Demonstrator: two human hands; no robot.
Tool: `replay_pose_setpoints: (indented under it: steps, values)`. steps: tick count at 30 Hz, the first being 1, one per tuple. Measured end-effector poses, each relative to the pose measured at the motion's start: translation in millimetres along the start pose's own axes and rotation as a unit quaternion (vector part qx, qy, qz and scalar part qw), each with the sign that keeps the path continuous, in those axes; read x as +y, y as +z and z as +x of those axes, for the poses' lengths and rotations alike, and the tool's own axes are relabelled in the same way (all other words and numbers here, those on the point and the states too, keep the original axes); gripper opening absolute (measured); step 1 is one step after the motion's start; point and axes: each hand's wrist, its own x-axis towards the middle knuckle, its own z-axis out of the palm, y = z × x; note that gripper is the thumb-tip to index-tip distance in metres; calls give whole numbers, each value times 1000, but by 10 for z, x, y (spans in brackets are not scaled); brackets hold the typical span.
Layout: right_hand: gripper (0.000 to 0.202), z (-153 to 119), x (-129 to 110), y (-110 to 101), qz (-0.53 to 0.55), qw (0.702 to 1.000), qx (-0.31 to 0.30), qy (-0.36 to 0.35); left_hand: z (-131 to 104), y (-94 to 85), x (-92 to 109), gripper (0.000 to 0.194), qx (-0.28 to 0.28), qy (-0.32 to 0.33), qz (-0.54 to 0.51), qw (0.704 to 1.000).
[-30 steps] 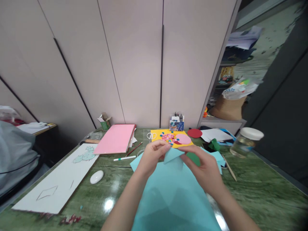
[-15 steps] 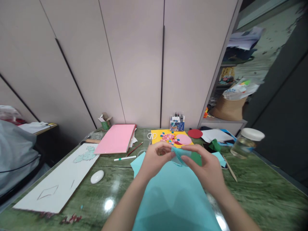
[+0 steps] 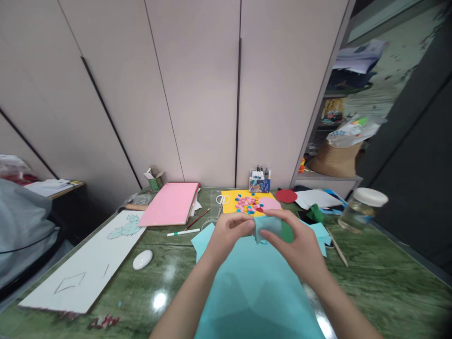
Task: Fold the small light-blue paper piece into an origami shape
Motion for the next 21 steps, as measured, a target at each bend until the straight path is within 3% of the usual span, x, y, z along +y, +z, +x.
replay_pose_setpoints:
  steps: [7, 14, 21]
  values:
    - [31, 6, 17, -39, 5, 1000, -25, 6, 31, -34, -53, 21, -9, -20, -25, 999]
    - [48, 10, -17, -61, -15, 996, -63, -59, 62, -25, -80, 28, 7, -22, -51, 998]
    - [43, -5, 16, -47, -18, 994, -52, -89, 73, -14, -64, 25, 13, -11, -25, 1000]
